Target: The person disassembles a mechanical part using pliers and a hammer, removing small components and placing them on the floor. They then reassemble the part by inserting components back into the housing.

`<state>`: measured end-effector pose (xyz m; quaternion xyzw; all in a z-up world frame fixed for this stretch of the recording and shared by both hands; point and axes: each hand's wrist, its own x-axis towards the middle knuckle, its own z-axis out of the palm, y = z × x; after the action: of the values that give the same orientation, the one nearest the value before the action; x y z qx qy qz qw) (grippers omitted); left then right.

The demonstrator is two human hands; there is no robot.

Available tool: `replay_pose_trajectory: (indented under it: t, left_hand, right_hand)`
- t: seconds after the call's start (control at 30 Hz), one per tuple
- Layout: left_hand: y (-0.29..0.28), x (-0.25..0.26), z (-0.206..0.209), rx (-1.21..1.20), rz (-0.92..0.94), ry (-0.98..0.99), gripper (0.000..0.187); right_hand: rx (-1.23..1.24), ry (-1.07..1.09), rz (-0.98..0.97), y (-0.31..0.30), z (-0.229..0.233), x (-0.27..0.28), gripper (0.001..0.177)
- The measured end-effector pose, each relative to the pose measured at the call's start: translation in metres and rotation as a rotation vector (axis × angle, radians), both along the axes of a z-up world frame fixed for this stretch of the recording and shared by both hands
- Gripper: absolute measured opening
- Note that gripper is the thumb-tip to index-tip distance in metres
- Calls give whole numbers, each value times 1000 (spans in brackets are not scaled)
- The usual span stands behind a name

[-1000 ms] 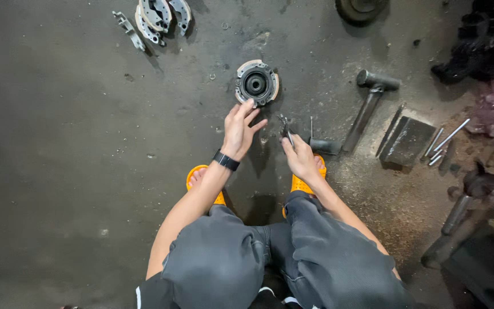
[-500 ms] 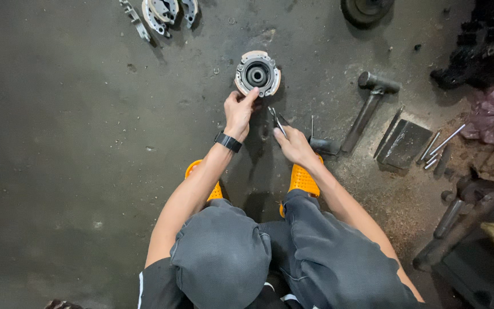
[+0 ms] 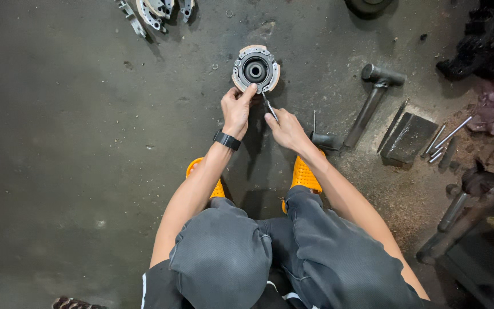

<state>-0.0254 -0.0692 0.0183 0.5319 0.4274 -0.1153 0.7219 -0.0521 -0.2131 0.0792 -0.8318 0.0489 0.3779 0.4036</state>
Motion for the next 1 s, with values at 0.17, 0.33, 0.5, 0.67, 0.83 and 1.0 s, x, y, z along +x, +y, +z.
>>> replay_pose_trajectory:
  t: [0.17, 0.33, 0.5, 0.67, 0.83, 1.0]
  left_hand:
    - [0, 4, 12, 28, -19, 11, 29]
    - [6, -7, 1, 4, -40, 23, 30]
    - [52, 0, 41, 627, -475, -306, 17]
    - [107, 22, 17, 1095, -714, -504, 7]
    - [105, 41, 8, 1112, -761, -488, 12]
    - [92, 50, -10, 1206, -875, -403, 18]
  right_hand:
    - [-62, -16, 11, 2, 5, 1, 40]
    - [-40, -30, -113, 10, -23, -15, 34]
    - [-38, -178, -249, 9, -30, -19, 28]
    - [-30, -241, -224, 12, -37, -24, 33]
    - [-41, -240, -242, 10, -44, -27, 32]
    - [-47, -234, -251, 9, -39, -24, 30]
